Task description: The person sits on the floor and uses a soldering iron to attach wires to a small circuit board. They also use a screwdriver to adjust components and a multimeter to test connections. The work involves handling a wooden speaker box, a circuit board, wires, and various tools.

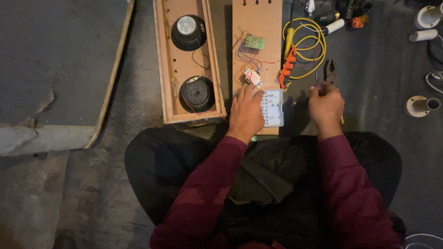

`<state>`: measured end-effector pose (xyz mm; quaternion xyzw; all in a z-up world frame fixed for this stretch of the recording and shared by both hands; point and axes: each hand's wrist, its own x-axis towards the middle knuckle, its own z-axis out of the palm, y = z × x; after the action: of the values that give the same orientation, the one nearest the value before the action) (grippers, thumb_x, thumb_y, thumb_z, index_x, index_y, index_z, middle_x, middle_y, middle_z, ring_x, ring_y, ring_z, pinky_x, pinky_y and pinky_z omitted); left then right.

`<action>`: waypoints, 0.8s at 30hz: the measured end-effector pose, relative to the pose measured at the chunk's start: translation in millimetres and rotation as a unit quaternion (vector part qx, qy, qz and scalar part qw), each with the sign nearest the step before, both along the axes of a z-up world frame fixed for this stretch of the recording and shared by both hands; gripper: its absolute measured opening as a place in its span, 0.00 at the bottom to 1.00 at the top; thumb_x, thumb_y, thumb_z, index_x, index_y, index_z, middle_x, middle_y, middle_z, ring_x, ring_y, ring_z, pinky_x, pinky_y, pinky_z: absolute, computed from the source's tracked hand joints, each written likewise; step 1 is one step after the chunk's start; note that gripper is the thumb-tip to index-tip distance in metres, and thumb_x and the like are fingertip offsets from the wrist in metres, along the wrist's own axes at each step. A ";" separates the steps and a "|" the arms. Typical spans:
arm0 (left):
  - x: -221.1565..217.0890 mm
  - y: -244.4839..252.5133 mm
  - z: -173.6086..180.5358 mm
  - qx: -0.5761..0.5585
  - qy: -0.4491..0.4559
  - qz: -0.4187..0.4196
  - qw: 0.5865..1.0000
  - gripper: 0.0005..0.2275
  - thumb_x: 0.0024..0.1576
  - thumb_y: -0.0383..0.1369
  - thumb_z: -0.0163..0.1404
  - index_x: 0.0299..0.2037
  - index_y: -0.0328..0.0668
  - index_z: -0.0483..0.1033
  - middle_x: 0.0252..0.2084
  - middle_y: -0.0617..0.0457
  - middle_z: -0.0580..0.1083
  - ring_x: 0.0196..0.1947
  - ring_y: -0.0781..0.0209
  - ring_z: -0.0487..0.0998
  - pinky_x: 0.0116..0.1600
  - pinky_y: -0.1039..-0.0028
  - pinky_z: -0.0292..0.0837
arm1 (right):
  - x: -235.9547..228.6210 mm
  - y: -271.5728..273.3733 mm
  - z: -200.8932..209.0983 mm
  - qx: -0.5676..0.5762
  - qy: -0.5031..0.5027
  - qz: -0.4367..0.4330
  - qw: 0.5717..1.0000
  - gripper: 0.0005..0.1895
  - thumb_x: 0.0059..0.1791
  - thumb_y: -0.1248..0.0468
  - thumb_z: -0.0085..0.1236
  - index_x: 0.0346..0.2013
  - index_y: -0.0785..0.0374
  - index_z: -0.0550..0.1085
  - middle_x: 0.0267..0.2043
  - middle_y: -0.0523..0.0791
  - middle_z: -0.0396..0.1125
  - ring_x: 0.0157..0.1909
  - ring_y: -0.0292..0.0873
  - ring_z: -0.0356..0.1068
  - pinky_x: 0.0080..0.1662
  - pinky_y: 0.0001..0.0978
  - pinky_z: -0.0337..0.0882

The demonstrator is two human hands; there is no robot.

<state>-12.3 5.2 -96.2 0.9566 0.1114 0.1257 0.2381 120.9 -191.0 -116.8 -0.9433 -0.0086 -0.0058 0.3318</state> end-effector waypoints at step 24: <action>2.7 -0.3 5.4 -0.029 0.095 0.002 0.995 0.27 0.42 0.22 0.62 0.55 0.32 0.74 0.66 0.40 0.61 0.71 0.38 0.55 0.69 0.53 0.56 | -47.5 38.4 6.5 -0.027 -0.039 0.235 0.971 0.14 0.45 0.60 0.67 0.43 0.60 0.77 0.44 0.51 0.71 0.45 0.55 0.74 0.46 0.45 0.72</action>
<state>-9.6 4.8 -90.8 0.9565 0.1395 0.0316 0.2541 73.4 -152.6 -110.3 -0.9223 -0.2434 0.0362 0.2981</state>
